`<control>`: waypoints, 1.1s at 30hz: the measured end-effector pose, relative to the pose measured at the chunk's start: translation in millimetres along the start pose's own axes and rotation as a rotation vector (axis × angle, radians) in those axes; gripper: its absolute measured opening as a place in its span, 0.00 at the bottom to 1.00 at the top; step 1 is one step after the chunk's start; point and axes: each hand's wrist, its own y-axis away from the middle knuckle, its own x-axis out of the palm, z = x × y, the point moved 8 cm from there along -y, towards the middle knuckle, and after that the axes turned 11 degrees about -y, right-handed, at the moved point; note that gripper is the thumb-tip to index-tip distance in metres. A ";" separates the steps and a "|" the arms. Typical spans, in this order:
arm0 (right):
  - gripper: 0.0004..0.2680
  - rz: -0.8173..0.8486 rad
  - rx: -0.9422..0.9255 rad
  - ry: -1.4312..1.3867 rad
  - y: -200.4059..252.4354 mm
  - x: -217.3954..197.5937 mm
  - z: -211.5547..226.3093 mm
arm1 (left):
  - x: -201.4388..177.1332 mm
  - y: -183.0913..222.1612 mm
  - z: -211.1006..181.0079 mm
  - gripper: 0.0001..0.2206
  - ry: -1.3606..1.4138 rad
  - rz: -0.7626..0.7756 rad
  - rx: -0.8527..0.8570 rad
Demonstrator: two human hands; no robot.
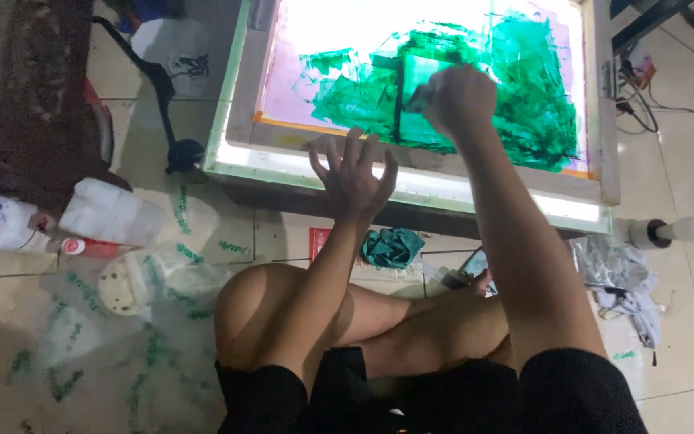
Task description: Spreading green ink on a screen printing frame to prepare for printing on plastic bags.
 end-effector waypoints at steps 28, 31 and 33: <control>0.07 0.022 0.042 0.013 -84.2 24.1 -32.8 | 8.9 -1.4 -0.1 0.15 -0.040 -0.045 0.036; 0.05 0.057 0.048 -0.017 -56.2 20.2 -27.7 | 7.7 1.5 1.1 0.15 -0.029 -0.018 0.023; 0.05 0.073 0.042 -0.014 -39.6 14.0 -20.9 | 5.6 1.2 1.5 0.14 -0.019 -0.017 0.013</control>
